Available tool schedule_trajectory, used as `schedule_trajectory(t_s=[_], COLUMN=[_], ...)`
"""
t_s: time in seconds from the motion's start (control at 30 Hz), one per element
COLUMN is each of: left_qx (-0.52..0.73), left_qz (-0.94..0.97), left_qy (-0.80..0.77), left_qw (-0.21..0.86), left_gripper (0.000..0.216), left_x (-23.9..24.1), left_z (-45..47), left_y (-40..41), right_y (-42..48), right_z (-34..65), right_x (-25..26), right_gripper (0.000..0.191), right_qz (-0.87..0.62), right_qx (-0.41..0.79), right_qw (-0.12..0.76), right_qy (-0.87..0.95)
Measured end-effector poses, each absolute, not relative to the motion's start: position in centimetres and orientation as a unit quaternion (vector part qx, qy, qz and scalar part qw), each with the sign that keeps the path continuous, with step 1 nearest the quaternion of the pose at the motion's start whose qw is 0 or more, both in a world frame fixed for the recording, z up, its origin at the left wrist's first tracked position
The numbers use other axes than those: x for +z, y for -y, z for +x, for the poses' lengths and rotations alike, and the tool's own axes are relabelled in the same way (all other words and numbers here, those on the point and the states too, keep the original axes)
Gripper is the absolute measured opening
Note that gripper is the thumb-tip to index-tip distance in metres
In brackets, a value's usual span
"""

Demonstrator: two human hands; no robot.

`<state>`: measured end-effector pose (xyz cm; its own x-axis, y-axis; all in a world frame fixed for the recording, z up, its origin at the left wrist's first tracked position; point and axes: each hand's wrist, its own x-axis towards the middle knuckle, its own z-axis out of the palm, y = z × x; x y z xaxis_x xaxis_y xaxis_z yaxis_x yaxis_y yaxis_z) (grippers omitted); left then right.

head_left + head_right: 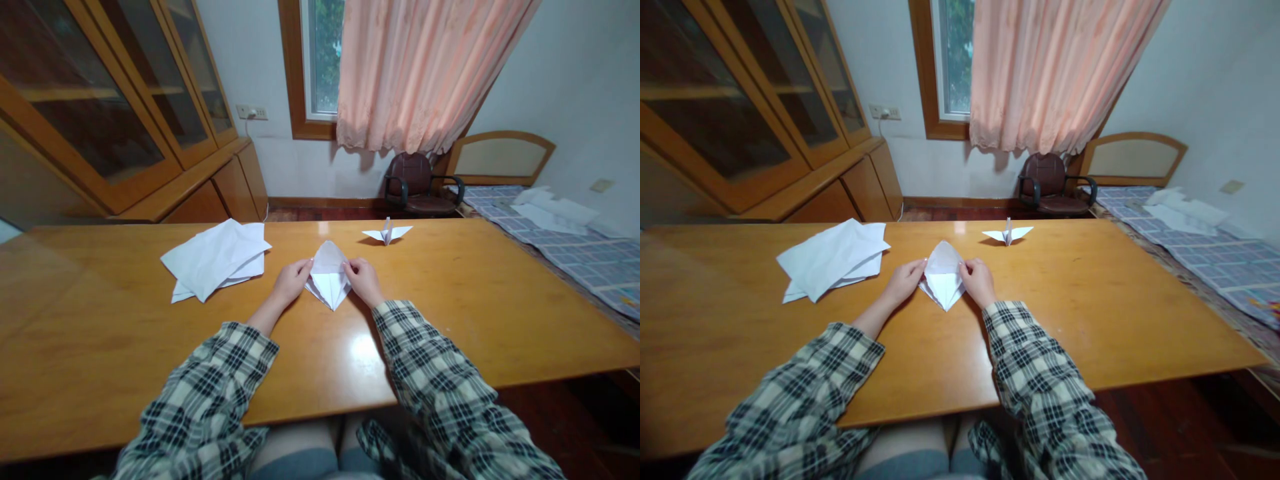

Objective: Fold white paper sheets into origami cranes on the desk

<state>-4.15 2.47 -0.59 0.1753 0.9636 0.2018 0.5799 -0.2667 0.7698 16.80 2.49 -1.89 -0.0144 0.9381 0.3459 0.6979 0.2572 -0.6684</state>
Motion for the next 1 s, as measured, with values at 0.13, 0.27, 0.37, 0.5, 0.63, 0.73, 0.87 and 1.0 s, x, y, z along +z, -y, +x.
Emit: schedule_trajectory(t_s=[0.13,0.27,0.37,0.5,0.63,0.73,0.87,1.0], left_qx=[0.345,0.32,0.328,0.319,0.318,0.316,0.278,0.248], left_qz=[0.704,0.727,0.732,0.745,0.747,0.745,0.779,0.769], left_qy=[-0.492,-0.483,-0.488,-0.485,-0.49,-0.496,-0.518,-0.57], left_qw=[0.377,0.368,0.345,0.329,0.317,0.315,0.218,0.148], left_gripper=[0.051,0.04,0.037,0.04,0.05,0.054,0.039,0.024], left_x=[-0.9,-0.7,-0.6,-0.7,-0.7,-0.4,0.2,0.5], left_z=[-5.8,-6.4,-6.1,-5.8,-5.9,-5.6,-4.7,-3.8], left_y=[-3.1,-3.2,-3.1,-3.0,-3.0,-2.8,-2.3,-2.0], right_y=[-2.5,-2.6,-2.6,-2.7,-2.7,-2.6,-2.5,-2.4], right_z=[16.9,17.0,17.0,17.1,17.1,17.0,16.9,16.9], right_x=[-2.0,-2.1,-2.2,-2.3,-2.3,-2.2,-2.0,-1.9], right_gripper=[0.032,0.033,0.034,0.035,0.035,0.035,0.035,0.035], right_qz=[-0.588,-0.583,-0.581,-0.581,-0.586,-0.59,-0.588,-0.582], right_qx=[0.153,0.151,0.152,0.154,0.156,0.155,0.153,0.153], right_qw=[0.377,0.377,0.375,0.37,0.369,0.37,0.369,0.372], right_qy=[0.699,0.704,0.706,0.709,0.705,0.701,0.703,0.707])
